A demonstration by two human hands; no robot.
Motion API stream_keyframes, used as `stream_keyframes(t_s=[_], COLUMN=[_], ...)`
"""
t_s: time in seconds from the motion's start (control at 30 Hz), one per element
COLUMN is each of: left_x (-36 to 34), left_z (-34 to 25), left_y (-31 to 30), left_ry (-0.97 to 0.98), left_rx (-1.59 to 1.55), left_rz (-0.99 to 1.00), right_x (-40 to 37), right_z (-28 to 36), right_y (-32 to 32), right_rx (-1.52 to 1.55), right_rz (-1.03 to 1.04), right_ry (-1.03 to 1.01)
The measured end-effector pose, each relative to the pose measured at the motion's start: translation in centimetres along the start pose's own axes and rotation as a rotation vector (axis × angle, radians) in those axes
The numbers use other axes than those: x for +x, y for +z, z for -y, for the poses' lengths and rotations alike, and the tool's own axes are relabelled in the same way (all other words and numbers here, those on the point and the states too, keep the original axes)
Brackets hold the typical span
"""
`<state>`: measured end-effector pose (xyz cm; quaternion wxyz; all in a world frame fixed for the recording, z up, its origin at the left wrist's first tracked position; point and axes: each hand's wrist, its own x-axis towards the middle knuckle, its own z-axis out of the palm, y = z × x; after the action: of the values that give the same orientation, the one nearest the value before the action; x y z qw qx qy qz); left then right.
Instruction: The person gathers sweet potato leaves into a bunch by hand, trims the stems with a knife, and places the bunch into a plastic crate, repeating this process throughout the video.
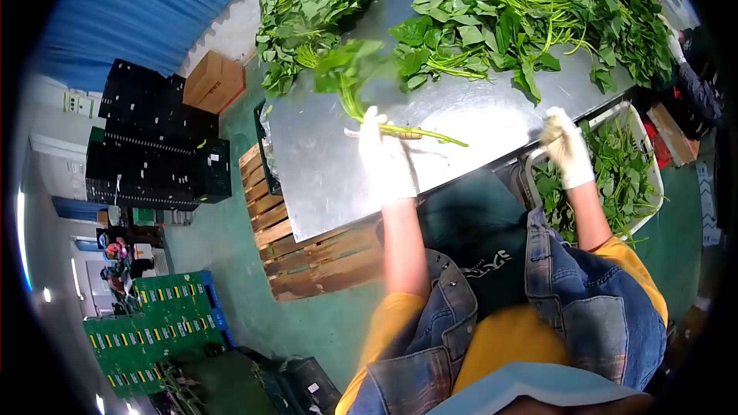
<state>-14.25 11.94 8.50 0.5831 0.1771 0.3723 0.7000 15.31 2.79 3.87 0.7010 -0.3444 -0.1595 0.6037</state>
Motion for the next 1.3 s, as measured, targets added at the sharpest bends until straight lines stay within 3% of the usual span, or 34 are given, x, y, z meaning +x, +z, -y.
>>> stream_keyframes(t_s=[0.03, 0.1, 0.2, 0.27, 0.3, 0.33, 0.4, 0.43, 0.5, 0.57, 0.63, 0.7, 0.73, 0.77, 0.83, 0.87, 0.9, 0.97, 1.0, 1.03, 1.1, 1.17, 1.23, 1.3], left_x=[1.0, -2.0, -1.0, -1.3, -1.3, -2.2, -3.0, -3.4, -4.1, -4.0, -3.6, -2.7, -3.1, -2.9, -2.5, -2.6, -3.0, -3.0, -2.5, -1.9, -1.3, -1.9, -1.6, -1.5], left_z=[0.2, -2.4, -1.6, -1.1, -1.5, -2.8, -3.7, -4.1, -5.3, -5.8, -5.7, -4.9, -4.8, -4.3, -3.3, -3.1, -3.0, -3.2, -3.0, -2.2, -1.0, -1.2, -1.4, -1.2], left_y=[-1.1, 1.6, 0.2, -0.5, -0.5, -0.1, 0.4, 0.6, 0.4, -1.2, -2.6, -4.0, -3.3, -3.2, -2.4, -1.9, -1.4, -0.2, -0.4, -1.3, -2.5, -2.3, -2.0, -2.6], left_ry=[0.095, 0.074, -0.02, 0.036, 0.092, 0.188, 0.316, 0.436, 0.488, 0.466, 0.394, 0.183, 0.148, 0.137, 0.169, 0.181, 0.174, 0.1, 0.104, 0.099, 0.087, 0.097, 0.118, 0.071], left_rx=[-0.013, -0.091, -0.231, -0.206, -0.18, 0.079, 0.033, -0.014, 0.038, 0.096, 0.099, -0.008, -0.012, -0.013, 0.096, 0.153, 0.15, 0.089, 0.082, 0.056, 0.004, 0.061, 0.117, 0.091], left_rz=[0.031, -0.033, 0.029, 0.045, 0.073, 0.065, 0.039, 0.009, -0.036, 0.003, 0.023, 0.041, -0.008, -0.008, 0.053, 0.084, 0.088, 0.028, 0.031, 0.032, 0.034, 0.035, 0.036, -0.014], right_x=[0.6, 1.4, 2.2, 6.1, 9.4, 13.4, 18.7, 22.1, 22.6, 23.8, 25.4, 24.6, 24.9, 23.7, 21.2, 21.1, 22.0, 19.3, 17.4, 17.8, 17.4, 16.7, 13.8, 14.0], right_z=[0.9, 2.3, 1.8, -0.3, -1.8, -3.4, -4.4, -4.9, -4.1, -4.2, -3.3, -1.2, 0.0, 1.6, 3.2, 3.1, 3.0, 6.1, 7.2, 7.8, 5.8, 2.0, -0.5, -3.0], right_y=[-2.0, -2.1, 3.0, 4.5, 4.5, 4.1, 5.1, 5.3, 7.4, 7.7, 7.4, 8.6, 9.0, 9.5, 10.1, 9.4, 7.4, 10.1, 11.6, 10.9, 9.1, 7.5, 9.1, 8.6], right_rx=[0.05, -0.045, -0.743, -0.895, -1.062, -1.254, -1.795, -2.08, -2.413, -2.798, -2.712, -2.539, -2.273, -2.156, -2.102, -2.172, -2.11, -1.389, -1.146, -0.899, -0.43, -0.343, -0.286, -0.409], right_rz=[-0.117, -0.134, 0.032, 0.213, 0.286, 0.303, 0.366, 0.396, 0.431, 0.45, 0.473, 0.353, 0.211, 0.199, 0.166, 0.217, 0.405, 0.39, 0.336, 0.237, 0.309, 0.429, 0.422, 0.524], right_ry=[-0.078, -0.117, -0.057, -0.143, -0.334, -0.564, -0.914, -0.751, -0.869, -0.707, -0.781, -0.946, -0.909, -1.031, -1.068, -0.843, -0.824, -0.164, -0.215, -0.116, 0.064, 0.309, 0.339, 0.18])
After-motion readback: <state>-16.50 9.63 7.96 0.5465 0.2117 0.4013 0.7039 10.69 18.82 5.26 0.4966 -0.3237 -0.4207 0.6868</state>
